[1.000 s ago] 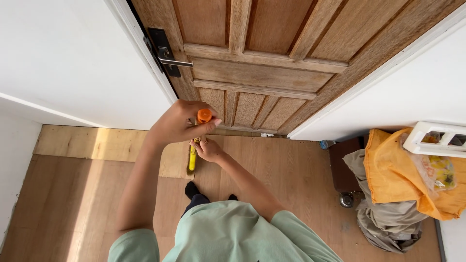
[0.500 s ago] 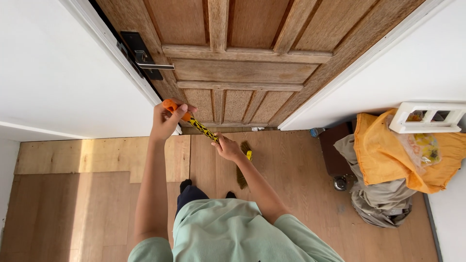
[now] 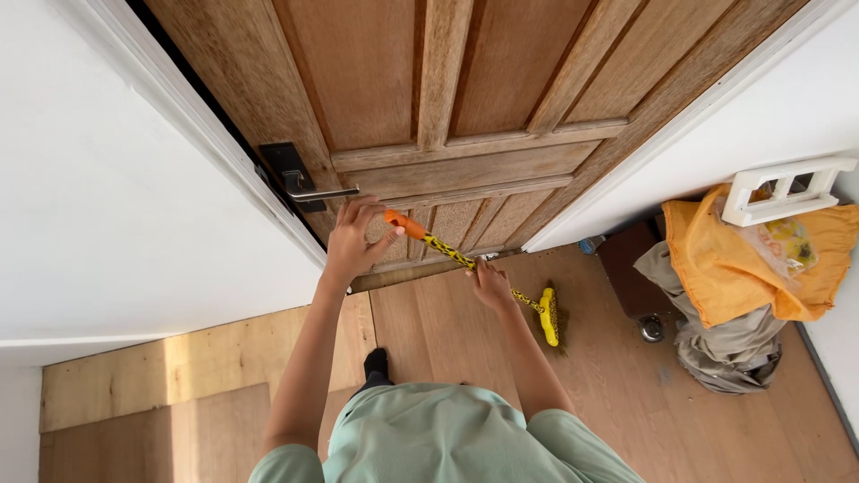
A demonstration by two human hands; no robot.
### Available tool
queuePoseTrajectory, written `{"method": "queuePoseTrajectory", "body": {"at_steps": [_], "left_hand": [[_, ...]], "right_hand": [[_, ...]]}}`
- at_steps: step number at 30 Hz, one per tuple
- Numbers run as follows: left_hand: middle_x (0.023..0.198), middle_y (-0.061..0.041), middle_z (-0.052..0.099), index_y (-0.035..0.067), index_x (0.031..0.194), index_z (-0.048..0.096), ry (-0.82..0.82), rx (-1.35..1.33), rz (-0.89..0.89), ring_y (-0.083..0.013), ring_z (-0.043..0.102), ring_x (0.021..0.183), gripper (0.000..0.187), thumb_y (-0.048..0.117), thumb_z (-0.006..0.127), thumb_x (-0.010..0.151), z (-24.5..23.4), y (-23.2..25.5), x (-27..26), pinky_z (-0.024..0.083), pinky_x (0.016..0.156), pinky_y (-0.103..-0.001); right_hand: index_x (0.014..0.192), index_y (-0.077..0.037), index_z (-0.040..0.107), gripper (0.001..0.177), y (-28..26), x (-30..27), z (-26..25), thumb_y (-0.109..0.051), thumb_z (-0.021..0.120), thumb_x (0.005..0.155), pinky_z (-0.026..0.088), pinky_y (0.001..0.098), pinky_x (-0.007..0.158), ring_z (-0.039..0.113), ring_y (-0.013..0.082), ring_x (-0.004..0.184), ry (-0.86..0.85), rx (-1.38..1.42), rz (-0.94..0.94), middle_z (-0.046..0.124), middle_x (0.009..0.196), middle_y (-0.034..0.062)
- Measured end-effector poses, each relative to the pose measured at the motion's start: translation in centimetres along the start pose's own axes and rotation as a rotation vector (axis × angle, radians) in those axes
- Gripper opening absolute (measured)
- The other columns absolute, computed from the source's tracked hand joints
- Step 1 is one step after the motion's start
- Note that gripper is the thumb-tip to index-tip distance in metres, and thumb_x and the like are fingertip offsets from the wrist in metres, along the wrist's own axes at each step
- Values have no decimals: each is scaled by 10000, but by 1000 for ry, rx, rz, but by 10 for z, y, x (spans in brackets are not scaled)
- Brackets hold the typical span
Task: Sweep the floor near a wooden door using a broom.
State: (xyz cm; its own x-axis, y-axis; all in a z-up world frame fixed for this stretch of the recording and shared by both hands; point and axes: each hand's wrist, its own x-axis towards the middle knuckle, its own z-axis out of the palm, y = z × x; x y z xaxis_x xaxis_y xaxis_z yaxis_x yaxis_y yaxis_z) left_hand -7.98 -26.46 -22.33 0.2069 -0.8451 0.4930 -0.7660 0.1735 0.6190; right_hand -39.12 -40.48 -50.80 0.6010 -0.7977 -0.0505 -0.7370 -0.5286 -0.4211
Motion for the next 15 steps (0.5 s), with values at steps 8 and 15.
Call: {"method": "queuePoseTrajectory", "body": {"at_steps": [8, 15], "left_hand": [[1247, -123, 669, 105, 1274, 710, -10, 534, 19, -303, 652, 1165, 448, 314, 756, 881, -29, -132, 7, 629, 733, -392], [963, -42, 773, 150, 1079, 801, 31, 299, 10, -212, 725, 772, 165, 145, 735, 928, -48, -137, 22, 597, 628, -328]], "right_hand": [[925, -22, 605, 368, -93, 30, -119, -379, 640, 1006, 481, 396, 563, 613, 209, 577, 353, 408, 283, 608, 635, 98], [694, -86, 399, 452, -143, 22, -170, -253, 627, 1046, 256, 288, 454, 344, 59, 477, 557, 1210, 65, 362, 564, -45]]}}
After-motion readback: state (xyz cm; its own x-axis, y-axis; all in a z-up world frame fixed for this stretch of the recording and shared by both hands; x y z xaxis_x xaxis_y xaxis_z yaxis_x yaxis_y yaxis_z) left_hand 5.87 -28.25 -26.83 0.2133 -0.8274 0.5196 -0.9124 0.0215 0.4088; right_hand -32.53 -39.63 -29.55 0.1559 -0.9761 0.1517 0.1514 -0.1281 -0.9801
